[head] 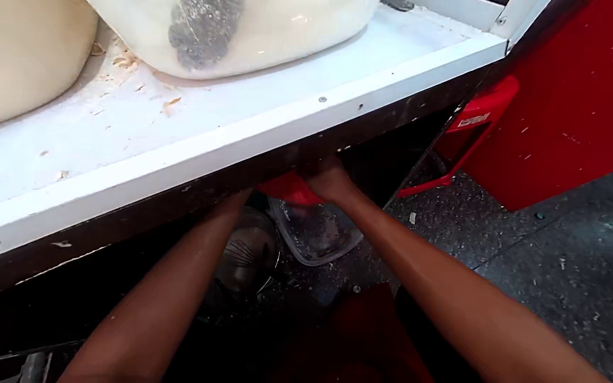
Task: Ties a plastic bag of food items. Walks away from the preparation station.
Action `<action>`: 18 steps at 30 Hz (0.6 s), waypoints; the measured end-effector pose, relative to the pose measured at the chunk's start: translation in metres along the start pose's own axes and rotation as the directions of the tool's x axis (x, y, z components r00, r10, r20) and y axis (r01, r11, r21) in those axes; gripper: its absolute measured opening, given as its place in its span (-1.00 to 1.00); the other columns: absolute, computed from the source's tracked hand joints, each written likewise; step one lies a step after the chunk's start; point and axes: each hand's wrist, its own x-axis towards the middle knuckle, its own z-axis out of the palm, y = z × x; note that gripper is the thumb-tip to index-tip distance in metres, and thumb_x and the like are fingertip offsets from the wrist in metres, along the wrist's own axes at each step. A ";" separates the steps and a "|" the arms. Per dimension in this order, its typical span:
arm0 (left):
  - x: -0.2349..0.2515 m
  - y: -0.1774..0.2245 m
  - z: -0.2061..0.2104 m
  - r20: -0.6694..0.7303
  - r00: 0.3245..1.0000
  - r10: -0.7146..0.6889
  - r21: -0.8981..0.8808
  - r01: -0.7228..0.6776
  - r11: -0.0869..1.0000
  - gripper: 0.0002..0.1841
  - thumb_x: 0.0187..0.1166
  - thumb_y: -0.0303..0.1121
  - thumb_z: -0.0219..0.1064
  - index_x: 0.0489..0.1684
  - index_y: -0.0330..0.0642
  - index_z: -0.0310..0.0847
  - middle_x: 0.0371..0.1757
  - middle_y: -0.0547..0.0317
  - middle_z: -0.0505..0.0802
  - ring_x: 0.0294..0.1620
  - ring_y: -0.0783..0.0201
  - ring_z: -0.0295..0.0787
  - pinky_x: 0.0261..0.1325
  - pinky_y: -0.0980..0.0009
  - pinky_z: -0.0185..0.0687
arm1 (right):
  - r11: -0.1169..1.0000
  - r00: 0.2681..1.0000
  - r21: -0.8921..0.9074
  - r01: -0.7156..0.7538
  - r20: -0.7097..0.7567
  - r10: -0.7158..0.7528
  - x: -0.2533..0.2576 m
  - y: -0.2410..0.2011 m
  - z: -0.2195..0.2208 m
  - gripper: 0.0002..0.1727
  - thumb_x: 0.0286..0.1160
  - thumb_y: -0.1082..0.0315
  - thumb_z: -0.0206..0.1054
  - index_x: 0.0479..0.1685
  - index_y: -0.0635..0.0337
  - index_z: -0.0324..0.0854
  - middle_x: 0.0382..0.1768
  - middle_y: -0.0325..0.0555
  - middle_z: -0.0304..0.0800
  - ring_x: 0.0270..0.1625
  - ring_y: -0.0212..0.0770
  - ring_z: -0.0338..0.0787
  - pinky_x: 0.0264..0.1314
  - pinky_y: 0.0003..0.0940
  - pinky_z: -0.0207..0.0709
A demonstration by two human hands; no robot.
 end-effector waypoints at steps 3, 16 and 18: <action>-0.024 0.040 0.021 -0.299 0.909 0.291 -0.020 -0.311 0.950 -0.61 0.78 -0.24 0.22 0.25 -0.44 0.69 0.24 -0.40 0.79 0.39 -0.27 0.70 0.48 -0.23 0.45 | 0.956 0.961 -0.277 -0.096 0.225 0.162 0.022 0.002 -0.004 -0.40 0.53 0.04 0.44 0.39 0.32 0.61 0.35 0.27 0.70 0.49 0.22 0.63 0.56 0.26 0.43; -0.067 0.017 0.165 -0.231 0.953 -0.194 -0.851 -0.102 0.515 -0.43 0.80 -0.17 0.18 0.73 -0.19 0.23 0.63 -0.09 0.54 0.62 0.08 0.49 0.62 0.07 0.46 | 0.887 0.894 -0.255 -0.385 0.135 0.427 -0.016 0.041 -0.025 -0.67 0.64 0.14 0.35 -0.03 0.29 0.70 -0.11 0.17 0.82 0.02 0.14 0.83 0.11 0.22 0.67; -0.074 0.020 0.193 0.198 0.918 -0.343 -0.968 0.239 0.081 -0.37 0.85 0.20 -0.13 0.65 -0.04 0.35 0.50 0.00 0.65 0.44 0.06 0.56 0.38 -0.04 0.54 | 0.920 0.918 -0.179 -0.350 0.133 0.375 -0.014 0.038 -0.031 -0.67 0.65 0.13 0.33 -0.04 0.26 0.71 -0.15 0.12 0.82 -0.01 0.07 0.84 0.09 0.19 0.68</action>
